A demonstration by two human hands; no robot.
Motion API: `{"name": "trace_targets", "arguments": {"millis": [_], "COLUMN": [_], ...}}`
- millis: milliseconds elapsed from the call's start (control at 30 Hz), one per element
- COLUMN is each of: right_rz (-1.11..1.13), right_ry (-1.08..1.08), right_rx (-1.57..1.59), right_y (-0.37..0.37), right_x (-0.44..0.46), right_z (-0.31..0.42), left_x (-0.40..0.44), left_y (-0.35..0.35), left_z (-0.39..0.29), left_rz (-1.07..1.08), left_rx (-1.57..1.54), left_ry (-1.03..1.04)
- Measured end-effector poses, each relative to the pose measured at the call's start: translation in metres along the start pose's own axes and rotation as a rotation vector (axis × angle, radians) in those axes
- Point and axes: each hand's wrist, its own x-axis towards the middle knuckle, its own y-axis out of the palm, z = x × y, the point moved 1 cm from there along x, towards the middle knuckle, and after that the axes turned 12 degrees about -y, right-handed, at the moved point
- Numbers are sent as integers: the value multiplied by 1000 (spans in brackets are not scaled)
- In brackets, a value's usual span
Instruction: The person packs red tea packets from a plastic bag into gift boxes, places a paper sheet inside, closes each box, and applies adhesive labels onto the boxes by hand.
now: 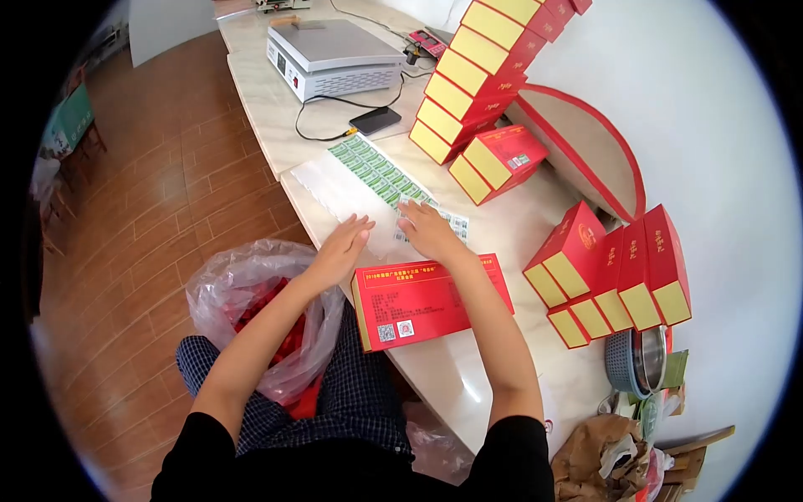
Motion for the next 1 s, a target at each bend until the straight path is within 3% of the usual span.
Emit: {"name": "trace_targets", "arguments": {"millis": [33,133,200,267,400,467,500,567,700,767,1000], "right_rz": [185,373,414,531,316,30,34,93,168,62,59], "right_ry": [-5,161,187,348,335,126,120,82,152,121,48], "right_rx": [-102,2,-18,-19,-178,-222,-214,-224,-183,-195,-196], "right_y": [10,7,-12,-32,-26,-14,-7,7,19,25,21], "right_x": [6,-5,-15,-25,-10,9,17,30,34,25,19], "right_z": [-8,-40,-31,-16,-19,-16,-19,-22,-24,-26,-27], "left_x": [3,-8,-14,-16,-1,12,19,30,41,47,56], "left_y": [-1,-6,-9,-9,-13,-12,-6,12,27,28,17], "left_z": [1,1,2,-3,-24,-34,-32,-25,-10,-4,3], "left_rz": [28,-58,-136,-207,-184,-83,-84,-95,-15,-48,1], "left_rx": [110,360,408,449,418,436,442,482,567,594,600], "left_ry": [-14,47,86,137,20,-105,-114,234,105,36,63]}}
